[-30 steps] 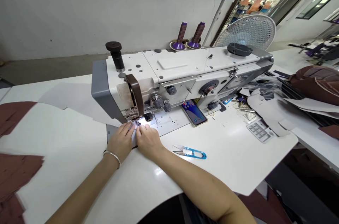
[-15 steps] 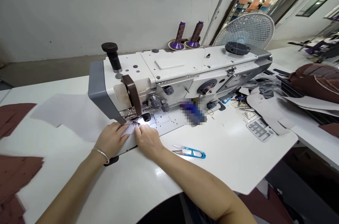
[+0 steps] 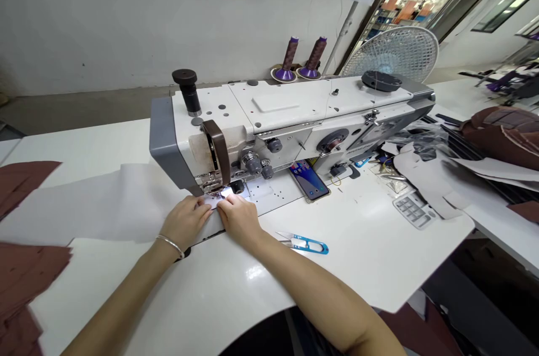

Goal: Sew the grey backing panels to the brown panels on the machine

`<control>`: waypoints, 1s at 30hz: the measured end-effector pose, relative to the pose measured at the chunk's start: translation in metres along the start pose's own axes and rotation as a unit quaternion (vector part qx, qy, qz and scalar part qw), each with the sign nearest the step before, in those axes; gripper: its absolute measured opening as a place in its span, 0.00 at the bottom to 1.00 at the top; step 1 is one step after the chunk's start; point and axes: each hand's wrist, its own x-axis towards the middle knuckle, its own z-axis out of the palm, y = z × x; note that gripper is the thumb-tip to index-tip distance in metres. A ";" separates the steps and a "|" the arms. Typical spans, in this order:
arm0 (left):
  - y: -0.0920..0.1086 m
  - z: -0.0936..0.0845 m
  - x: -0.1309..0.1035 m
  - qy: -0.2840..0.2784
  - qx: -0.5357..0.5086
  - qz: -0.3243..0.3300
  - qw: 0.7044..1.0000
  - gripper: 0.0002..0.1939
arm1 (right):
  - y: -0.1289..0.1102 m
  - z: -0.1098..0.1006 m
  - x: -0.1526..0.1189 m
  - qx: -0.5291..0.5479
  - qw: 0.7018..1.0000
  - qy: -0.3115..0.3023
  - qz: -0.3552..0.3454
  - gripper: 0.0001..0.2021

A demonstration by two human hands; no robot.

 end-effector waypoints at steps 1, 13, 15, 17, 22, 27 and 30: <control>-0.001 0.004 -0.001 0.022 -0.026 -0.005 0.999 0.14 | 0.001 0.000 0.002 0.022 1.000 -0.001 0.011 0.12; 0.002 0.019 -0.003 0.051 -0.085 -0.005 0.995 0.13 | 0.000 0.002 0.006 -0.001 0.996 0.004 0.087 0.06; 0.002 0.020 -0.003 0.044 -0.080 -0.008 0.996 0.13 | 0.000 0.004 0.000 -0.040 0.997 0.013 0.066 0.08; 0.002 0.021 -0.003 0.039 -0.078 -0.008 0.996 0.12 | 0.001 0.005 -0.006 -0.082 0.996 0.015 0.027 0.09; 0.002 0.021 -0.003 0.025 -0.073 -0.019 0.997 0.12 | -0.001 0.005 -0.012 -0.140 0.990 -0.009 -0.033 0.08; 0.003 0.019 -0.003 0.015 -0.072 -0.029 0.997 0.13 | -0.003 0.004 -0.012 -0.146 0.988 -0.016 -0.038 0.09; 0.004 0.018 -0.004 0.011 -0.074 -0.029 0.997 0.14 | -0.003 0.004 -0.012 -0.147 0.988 -0.029 -0.045 0.09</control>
